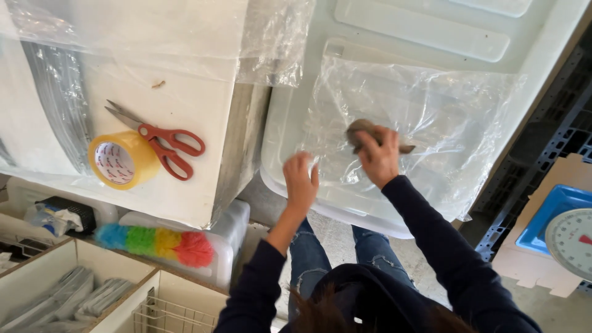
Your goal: Packaging small dried items into individual plastic bags on a work surface.
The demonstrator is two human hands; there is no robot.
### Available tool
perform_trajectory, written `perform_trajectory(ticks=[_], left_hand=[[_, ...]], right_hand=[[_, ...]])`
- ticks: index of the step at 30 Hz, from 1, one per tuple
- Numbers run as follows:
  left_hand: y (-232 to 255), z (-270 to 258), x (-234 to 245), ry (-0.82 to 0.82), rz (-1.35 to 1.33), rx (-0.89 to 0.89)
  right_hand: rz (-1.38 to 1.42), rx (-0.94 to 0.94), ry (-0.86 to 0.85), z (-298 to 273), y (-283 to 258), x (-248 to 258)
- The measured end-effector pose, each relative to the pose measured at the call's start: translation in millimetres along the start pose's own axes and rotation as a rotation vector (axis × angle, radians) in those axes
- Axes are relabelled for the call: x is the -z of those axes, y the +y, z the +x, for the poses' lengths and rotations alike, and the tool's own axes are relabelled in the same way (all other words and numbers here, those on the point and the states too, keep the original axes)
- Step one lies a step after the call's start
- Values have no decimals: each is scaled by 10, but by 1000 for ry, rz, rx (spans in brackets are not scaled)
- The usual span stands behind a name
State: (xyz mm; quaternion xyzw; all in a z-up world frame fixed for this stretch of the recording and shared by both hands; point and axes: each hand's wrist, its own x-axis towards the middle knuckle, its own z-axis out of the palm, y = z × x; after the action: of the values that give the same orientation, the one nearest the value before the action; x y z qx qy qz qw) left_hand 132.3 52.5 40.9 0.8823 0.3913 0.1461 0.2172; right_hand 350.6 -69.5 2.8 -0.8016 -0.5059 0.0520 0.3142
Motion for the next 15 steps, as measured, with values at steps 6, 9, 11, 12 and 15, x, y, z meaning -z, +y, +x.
perform_trajectory(ticks=[6,9,11,12,15], left_hand=[[-52,-609,-60,-268,263,-192],[-29,-561,24,-361,278,-179],[-55,-564,39,-384,284,-177],[-66,-561,49,-407,290,-178],[27,-498,135,-411,219,-133]], right_hand=[[-139,742,-215,276,-218,-848],[-238,778,-183,901,173,-1015],[-287,720,-114,1521,138,-689],[-338,660,-43,1832,124,-518],[-652,277,201,2091,1335,-682]])
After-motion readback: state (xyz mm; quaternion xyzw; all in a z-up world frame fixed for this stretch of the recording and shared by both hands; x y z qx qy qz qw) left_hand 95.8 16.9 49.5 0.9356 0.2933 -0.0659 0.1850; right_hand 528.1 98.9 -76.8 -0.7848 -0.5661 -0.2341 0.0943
